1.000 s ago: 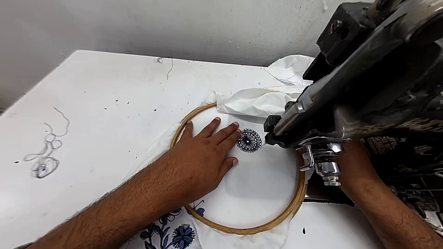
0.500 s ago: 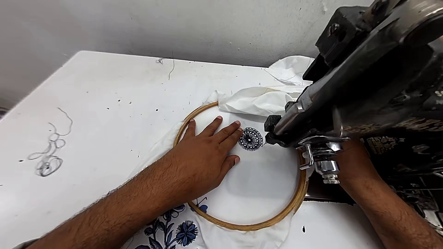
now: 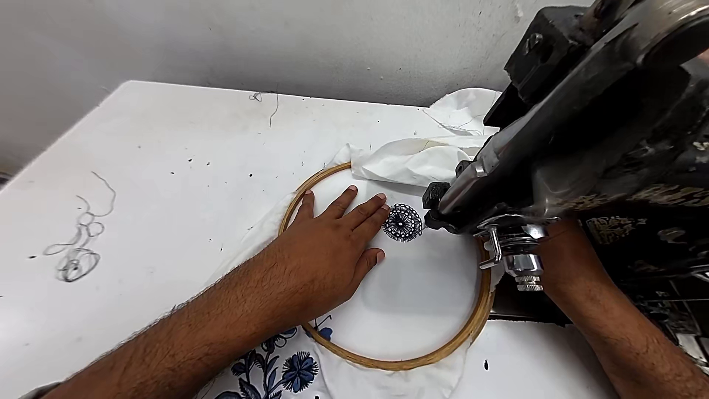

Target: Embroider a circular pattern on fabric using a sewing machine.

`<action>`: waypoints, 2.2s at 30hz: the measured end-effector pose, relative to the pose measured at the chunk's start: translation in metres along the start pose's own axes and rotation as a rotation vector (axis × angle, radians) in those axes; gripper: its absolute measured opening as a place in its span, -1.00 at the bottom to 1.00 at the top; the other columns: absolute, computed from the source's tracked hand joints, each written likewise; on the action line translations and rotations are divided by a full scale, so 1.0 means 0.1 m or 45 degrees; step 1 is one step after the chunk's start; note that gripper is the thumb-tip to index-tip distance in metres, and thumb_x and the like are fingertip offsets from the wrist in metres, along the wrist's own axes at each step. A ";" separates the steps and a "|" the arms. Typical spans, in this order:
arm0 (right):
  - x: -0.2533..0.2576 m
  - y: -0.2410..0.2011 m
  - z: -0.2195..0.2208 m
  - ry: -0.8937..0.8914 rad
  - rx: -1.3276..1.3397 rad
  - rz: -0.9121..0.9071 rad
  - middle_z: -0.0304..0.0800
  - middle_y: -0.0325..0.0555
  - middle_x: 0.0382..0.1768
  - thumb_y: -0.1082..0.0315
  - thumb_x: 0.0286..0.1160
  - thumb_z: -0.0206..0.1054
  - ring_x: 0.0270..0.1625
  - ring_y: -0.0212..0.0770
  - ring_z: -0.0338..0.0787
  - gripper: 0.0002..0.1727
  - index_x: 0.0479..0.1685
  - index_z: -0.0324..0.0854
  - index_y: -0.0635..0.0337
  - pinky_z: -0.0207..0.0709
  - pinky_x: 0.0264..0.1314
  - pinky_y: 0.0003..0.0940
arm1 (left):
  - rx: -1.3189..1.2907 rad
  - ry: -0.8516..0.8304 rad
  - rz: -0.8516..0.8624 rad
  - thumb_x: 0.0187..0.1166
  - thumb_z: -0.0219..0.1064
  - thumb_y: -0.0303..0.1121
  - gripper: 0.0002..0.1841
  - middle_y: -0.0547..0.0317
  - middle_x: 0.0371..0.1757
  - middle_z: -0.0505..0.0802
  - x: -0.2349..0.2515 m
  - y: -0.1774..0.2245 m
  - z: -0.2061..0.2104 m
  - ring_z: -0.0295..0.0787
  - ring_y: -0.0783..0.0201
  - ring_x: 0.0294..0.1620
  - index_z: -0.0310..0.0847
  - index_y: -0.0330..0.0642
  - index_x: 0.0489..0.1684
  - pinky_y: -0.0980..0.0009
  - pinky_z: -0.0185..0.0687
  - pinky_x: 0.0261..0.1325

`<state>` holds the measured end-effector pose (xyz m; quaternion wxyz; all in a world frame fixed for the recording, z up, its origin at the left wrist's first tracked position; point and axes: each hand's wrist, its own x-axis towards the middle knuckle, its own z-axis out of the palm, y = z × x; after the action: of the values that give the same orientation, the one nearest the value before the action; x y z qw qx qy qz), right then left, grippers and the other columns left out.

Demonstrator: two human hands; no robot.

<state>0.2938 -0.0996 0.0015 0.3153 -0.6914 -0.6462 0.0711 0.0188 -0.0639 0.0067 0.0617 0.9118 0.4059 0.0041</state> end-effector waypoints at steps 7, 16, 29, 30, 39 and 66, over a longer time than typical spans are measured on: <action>-0.03 -0.06 0.02 0.004 0.003 0.057 0.72 -0.13 -0.32 0.35 0.24 0.52 -0.24 -0.35 0.74 -0.78 -0.18 0.67 0.18 0.59 -0.16 -0.30 | 0.015 -0.010 -0.003 0.82 -0.25 0.14 -0.33 0.39 0.88 0.27 -0.01 -0.02 0.00 0.05 -0.01 0.90 0.18 0.12 0.88 -0.57 -0.02 0.64; -0.03 -0.01 0.05 0.054 0.063 0.017 0.73 -0.16 -0.24 0.28 0.22 0.47 -0.15 -0.45 0.73 -0.72 -0.09 0.66 0.16 0.58 -0.07 -0.41 | 0.016 0.001 0.004 0.82 -0.28 0.16 -0.32 0.41 0.88 0.27 0.01 -0.04 0.01 0.07 0.03 0.90 0.19 0.13 0.88 -0.53 0.00 0.66; -0.03 -0.01 0.04 0.029 0.009 0.001 0.75 -0.07 -0.23 0.35 0.20 0.50 -0.12 -0.30 0.75 -0.73 -0.11 0.67 0.21 0.60 -0.04 -0.25 | 0.015 -0.021 0.007 0.83 -0.28 0.15 -0.32 0.39 0.89 0.25 0.01 -0.04 -0.01 0.05 0.03 0.91 0.16 0.12 0.89 -0.52 0.00 0.66; -0.03 0.00 0.05 0.046 0.034 -0.010 0.74 -0.11 -0.23 0.30 0.21 0.49 -0.12 -0.37 0.74 -0.71 -0.10 0.67 0.20 0.58 -0.04 -0.33 | 0.013 -0.012 0.005 0.82 -0.28 0.15 -0.32 0.39 0.89 0.26 0.02 -0.05 0.00 0.05 0.02 0.90 0.16 0.12 0.89 -0.52 0.00 0.66; -0.02 0.00 0.01 0.029 -0.006 0.006 0.71 -0.10 -0.30 0.30 0.24 0.51 -0.18 -0.29 0.73 -0.76 -0.17 0.66 0.17 0.57 -0.14 -0.22 | 0.024 -0.035 0.005 0.83 -0.30 0.15 -0.32 0.42 0.90 0.23 0.03 -0.03 0.00 0.01 0.05 0.92 0.13 0.14 0.90 -0.53 -0.07 0.69; -0.03 -0.02 0.03 0.026 0.044 0.063 0.72 -0.15 -0.29 0.34 0.18 0.47 -0.20 -0.38 0.72 -0.75 -0.16 0.65 0.18 0.58 -0.13 -0.33 | 0.009 -0.003 0.013 0.82 -0.28 0.15 -0.32 0.40 0.89 0.26 0.02 -0.06 0.01 0.05 0.03 0.90 0.18 0.12 0.88 -0.53 -0.02 0.67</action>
<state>0.2903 -0.1013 -0.0010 0.3319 -0.7023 -0.6242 0.0833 0.0160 -0.0587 0.0054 0.0589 0.9141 0.4011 0.0017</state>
